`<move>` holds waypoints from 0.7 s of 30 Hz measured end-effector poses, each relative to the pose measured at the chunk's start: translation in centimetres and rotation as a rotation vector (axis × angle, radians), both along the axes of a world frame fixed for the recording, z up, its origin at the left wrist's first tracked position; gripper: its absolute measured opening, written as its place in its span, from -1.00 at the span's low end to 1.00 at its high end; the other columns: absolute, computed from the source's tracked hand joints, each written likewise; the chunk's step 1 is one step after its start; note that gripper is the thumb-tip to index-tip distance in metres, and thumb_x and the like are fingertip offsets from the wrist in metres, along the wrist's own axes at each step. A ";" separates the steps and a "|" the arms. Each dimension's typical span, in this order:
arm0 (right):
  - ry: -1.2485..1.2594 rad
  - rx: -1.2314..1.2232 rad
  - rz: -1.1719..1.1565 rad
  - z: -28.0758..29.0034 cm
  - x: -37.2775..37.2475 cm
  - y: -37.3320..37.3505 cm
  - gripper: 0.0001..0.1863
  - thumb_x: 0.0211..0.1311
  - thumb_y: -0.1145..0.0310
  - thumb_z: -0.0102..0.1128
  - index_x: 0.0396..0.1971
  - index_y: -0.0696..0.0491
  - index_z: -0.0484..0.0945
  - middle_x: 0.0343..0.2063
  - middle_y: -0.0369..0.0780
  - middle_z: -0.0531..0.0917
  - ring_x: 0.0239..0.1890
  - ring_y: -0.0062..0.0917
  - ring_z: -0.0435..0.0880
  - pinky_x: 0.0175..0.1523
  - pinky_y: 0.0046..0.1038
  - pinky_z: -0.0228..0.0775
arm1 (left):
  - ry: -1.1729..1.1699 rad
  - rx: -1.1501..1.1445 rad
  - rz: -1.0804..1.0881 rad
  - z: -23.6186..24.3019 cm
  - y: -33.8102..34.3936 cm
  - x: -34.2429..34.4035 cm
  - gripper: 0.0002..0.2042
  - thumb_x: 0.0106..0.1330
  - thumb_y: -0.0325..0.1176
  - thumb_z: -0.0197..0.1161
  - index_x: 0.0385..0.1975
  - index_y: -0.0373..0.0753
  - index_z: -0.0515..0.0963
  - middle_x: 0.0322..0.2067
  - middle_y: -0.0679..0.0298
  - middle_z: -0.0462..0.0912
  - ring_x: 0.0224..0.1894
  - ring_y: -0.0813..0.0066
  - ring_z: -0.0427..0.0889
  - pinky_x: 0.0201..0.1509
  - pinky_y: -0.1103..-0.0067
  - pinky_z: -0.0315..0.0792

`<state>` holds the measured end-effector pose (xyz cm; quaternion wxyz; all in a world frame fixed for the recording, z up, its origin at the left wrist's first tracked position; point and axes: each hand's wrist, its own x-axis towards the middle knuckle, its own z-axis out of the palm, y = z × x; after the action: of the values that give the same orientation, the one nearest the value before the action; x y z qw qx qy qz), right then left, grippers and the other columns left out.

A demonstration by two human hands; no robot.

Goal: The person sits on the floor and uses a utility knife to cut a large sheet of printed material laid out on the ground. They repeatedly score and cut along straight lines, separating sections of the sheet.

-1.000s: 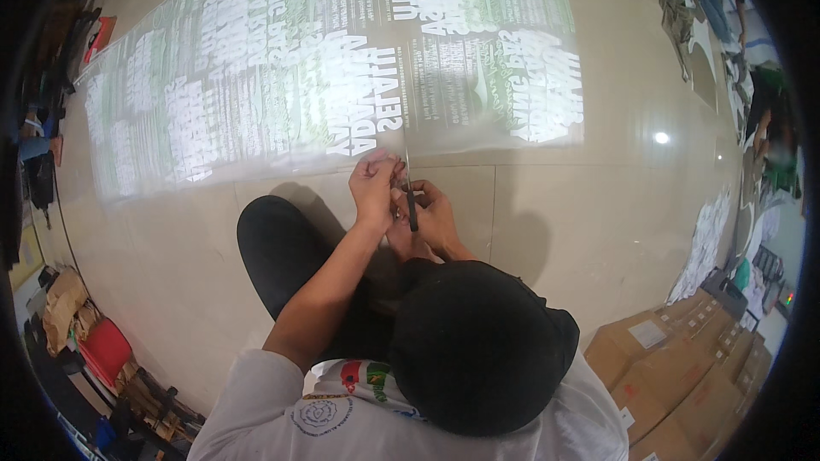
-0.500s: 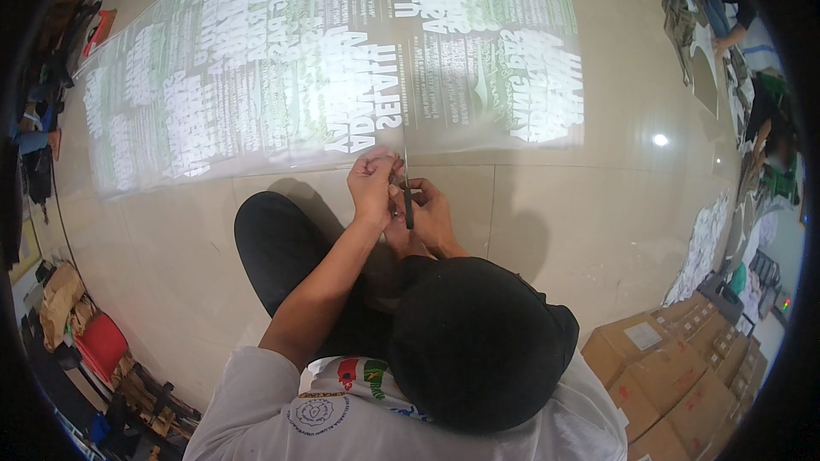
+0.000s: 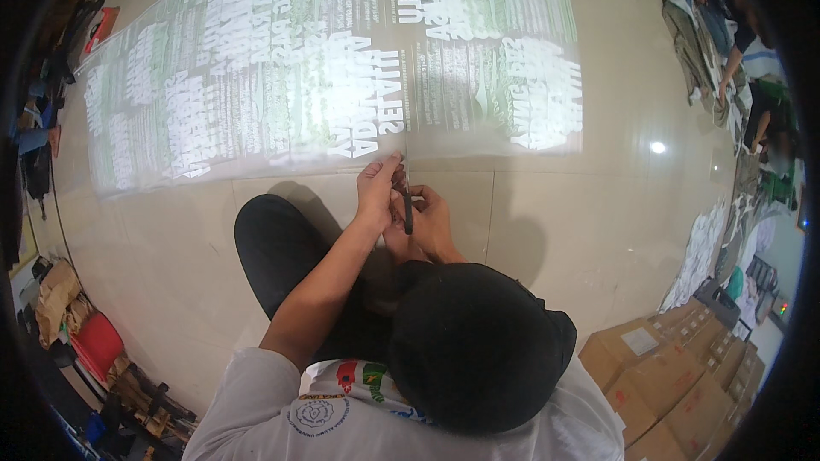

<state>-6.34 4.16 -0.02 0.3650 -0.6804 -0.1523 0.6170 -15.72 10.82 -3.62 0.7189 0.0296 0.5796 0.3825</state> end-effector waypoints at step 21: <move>0.051 0.042 0.001 1.3 0.7 3.7 -0.54 0.28 0.12 0.50 -0.19 0.25 0.60 -0.55 -0.25 0.65 -0.57 -0.64 0.61 -0.45 -0.61 0.43 | -0.084 -0.022 -0.050 0.4 0.3 -1.2 -0.80 0.38 -0.24 0.44 -0.36 -0.17 0.57 -0.58 0.40 0.58 -0.62 0.63 0.47 -0.59 0.64 0.31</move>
<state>-5.61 7.83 1.31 0.3826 -0.6566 -0.1563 0.6309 -16.90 11.17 -3.21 0.7523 0.0203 0.5521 0.3590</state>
